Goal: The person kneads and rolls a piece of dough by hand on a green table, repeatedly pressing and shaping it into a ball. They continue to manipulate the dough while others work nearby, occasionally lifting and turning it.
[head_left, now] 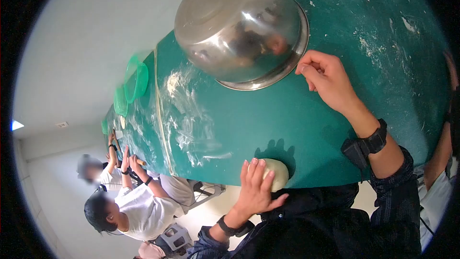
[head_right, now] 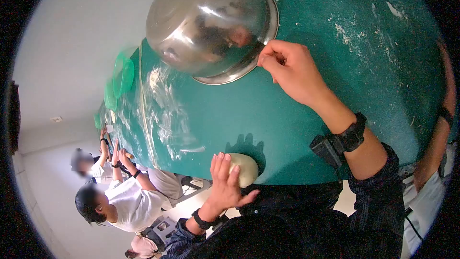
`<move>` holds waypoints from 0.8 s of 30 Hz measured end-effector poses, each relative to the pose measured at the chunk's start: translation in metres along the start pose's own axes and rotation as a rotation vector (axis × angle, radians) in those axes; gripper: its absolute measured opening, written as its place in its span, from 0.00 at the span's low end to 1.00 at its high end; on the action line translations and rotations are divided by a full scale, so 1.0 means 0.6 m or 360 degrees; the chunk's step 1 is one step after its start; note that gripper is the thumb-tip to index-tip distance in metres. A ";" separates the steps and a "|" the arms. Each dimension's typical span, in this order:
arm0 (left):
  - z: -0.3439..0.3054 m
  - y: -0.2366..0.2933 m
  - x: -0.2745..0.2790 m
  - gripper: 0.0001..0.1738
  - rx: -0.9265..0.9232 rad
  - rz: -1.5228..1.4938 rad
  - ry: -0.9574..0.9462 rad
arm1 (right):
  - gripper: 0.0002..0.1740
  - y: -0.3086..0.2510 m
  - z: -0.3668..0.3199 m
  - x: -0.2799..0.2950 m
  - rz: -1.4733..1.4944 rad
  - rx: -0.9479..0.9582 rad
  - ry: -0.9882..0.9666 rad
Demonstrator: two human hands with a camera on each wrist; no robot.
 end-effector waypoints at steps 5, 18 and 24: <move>0.094 0.057 -0.011 0.56 0.0198 0.0416 -0.0233 | 0.09 -0.001 0.002 0.001 0.0008 0.0033 0.0006; 0.349 -0.070 0.000 0.20 0.0077 -0.1095 0.0168 | 0.11 0.005 0.017 0.030 0.0267 -0.0077 0.0135; 0.312 -0.081 0.009 0.23 0.0366 -0.1145 0.0209 | 0.12 0.004 0.014 0.022 0.0145 -0.0033 0.0079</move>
Point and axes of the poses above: each hand's wrist, its own z-axis towards the middle knuckle, its own x-axis out of the back of the hand, y = z × x, the point moved 9 cm from there along z, towards the middle knuckle, and after that the axes turned 2 degrees about -x, right-handed, at the moved point
